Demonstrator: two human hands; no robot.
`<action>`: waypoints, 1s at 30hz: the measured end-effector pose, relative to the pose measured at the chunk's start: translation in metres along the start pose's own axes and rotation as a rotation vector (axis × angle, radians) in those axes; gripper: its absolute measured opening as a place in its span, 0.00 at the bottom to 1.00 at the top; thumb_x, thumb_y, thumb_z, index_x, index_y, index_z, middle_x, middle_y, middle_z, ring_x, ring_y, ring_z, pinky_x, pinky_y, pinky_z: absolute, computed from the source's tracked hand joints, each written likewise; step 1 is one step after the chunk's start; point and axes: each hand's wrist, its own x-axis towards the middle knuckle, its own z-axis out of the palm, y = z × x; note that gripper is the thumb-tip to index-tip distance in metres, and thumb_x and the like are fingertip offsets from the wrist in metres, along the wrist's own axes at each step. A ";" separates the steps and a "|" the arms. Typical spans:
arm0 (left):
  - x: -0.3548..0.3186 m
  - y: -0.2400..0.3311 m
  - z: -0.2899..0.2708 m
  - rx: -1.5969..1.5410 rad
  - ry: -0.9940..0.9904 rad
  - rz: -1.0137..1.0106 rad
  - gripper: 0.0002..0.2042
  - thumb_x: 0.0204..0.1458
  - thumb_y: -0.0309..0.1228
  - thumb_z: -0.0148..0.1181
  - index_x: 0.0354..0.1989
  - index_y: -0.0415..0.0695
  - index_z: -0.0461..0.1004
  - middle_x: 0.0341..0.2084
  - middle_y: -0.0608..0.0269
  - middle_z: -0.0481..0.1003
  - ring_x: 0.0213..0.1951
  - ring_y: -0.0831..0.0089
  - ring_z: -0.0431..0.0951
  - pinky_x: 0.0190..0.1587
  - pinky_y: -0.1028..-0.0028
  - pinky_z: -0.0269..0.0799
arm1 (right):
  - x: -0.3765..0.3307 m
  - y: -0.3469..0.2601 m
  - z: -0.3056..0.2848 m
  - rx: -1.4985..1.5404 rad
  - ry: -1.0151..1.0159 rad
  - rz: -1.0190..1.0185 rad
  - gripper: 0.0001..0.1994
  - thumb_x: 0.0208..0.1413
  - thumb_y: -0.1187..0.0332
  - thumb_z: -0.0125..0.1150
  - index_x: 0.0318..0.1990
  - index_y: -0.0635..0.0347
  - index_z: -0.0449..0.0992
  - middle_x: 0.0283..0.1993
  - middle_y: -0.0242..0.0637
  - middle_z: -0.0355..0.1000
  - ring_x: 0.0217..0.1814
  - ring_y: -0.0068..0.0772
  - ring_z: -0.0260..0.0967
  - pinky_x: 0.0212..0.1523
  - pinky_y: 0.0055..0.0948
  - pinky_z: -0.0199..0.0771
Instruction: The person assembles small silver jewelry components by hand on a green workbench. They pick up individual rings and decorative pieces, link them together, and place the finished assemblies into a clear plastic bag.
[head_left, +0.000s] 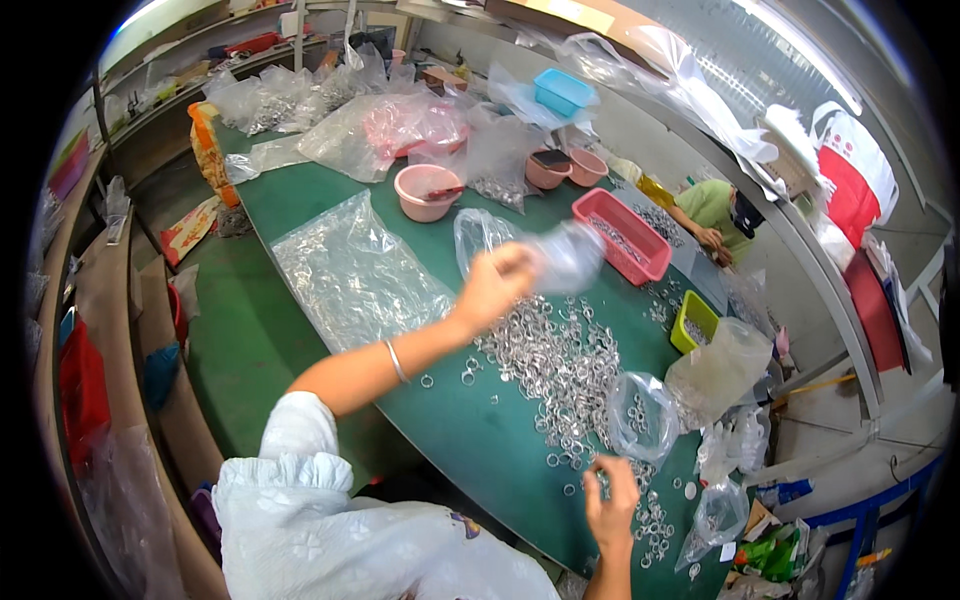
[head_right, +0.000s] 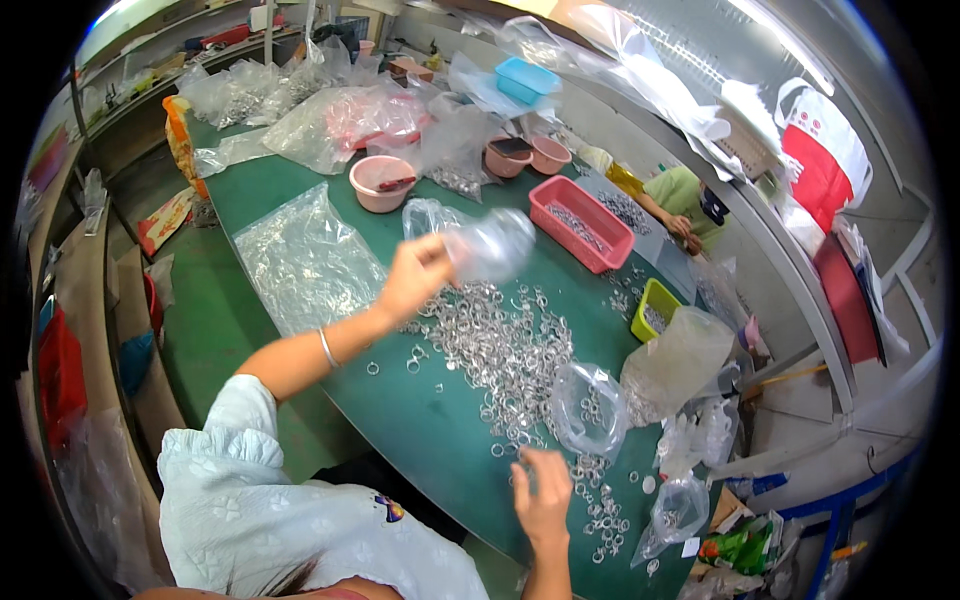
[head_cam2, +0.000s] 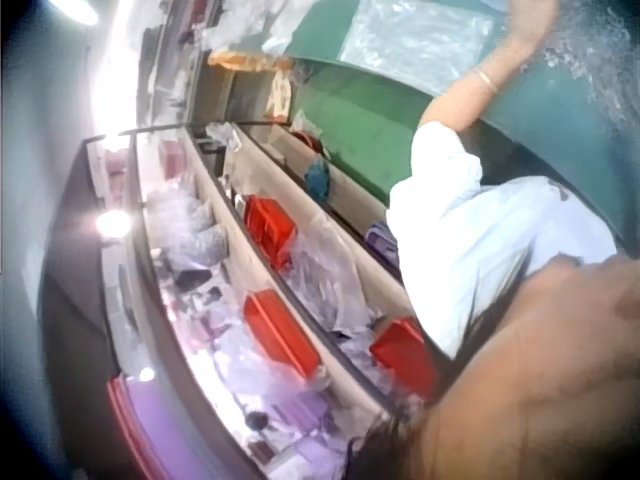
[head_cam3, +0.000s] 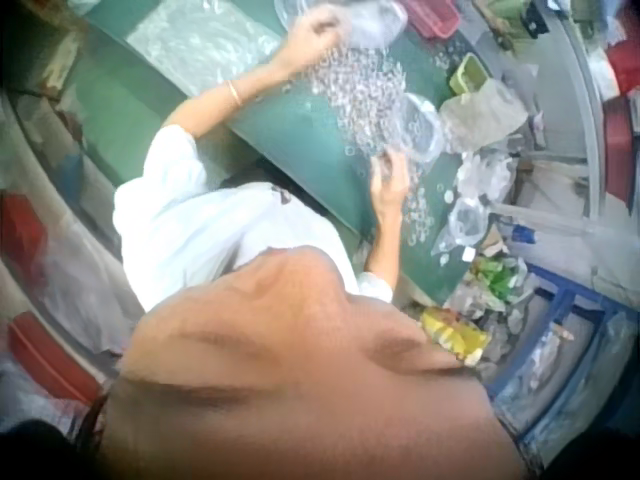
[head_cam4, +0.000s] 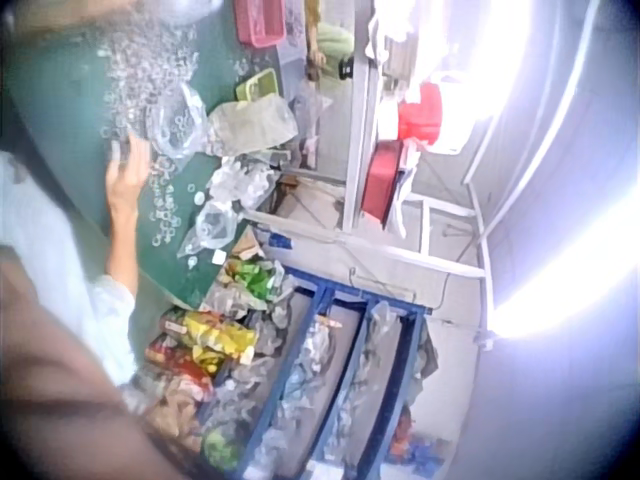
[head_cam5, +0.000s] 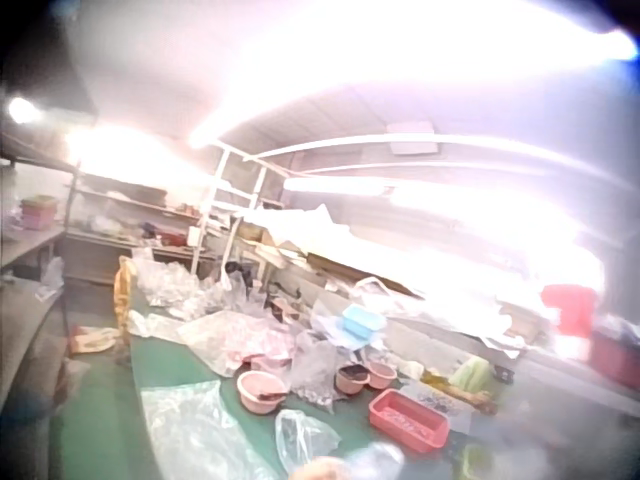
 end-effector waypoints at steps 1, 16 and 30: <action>0.024 0.002 -0.017 -0.084 0.105 -0.053 0.07 0.54 0.28 0.55 0.37 0.38 0.76 0.30 0.62 0.77 0.30 0.77 0.76 0.31 0.73 0.75 | -0.003 0.003 0.003 -0.056 -0.052 -0.041 0.09 0.43 0.80 0.62 0.35 0.66 0.74 0.30 0.44 0.71 0.32 0.45 0.68 0.35 0.36 0.67; 0.264 -0.116 -0.156 0.165 0.585 0.083 0.19 0.50 0.24 0.52 0.53 0.36 0.68 0.48 0.52 0.71 0.48 0.66 0.72 0.44 0.72 0.72 | -0.016 0.027 0.040 -0.232 -0.182 0.104 0.08 0.47 0.71 0.62 0.36 0.59 0.76 0.37 0.44 0.73 0.39 0.47 0.70 0.43 0.40 0.68; -0.062 -0.034 -0.019 0.563 -0.861 -0.075 0.21 0.50 0.24 0.58 0.54 0.43 0.63 0.59 0.52 0.57 0.62 0.55 0.57 0.61 0.63 0.57 | 0.009 0.190 0.007 -1.021 0.113 0.393 0.26 0.41 0.69 0.65 0.52 0.61 0.69 0.60 0.46 0.59 0.62 0.57 0.52 0.58 0.52 0.53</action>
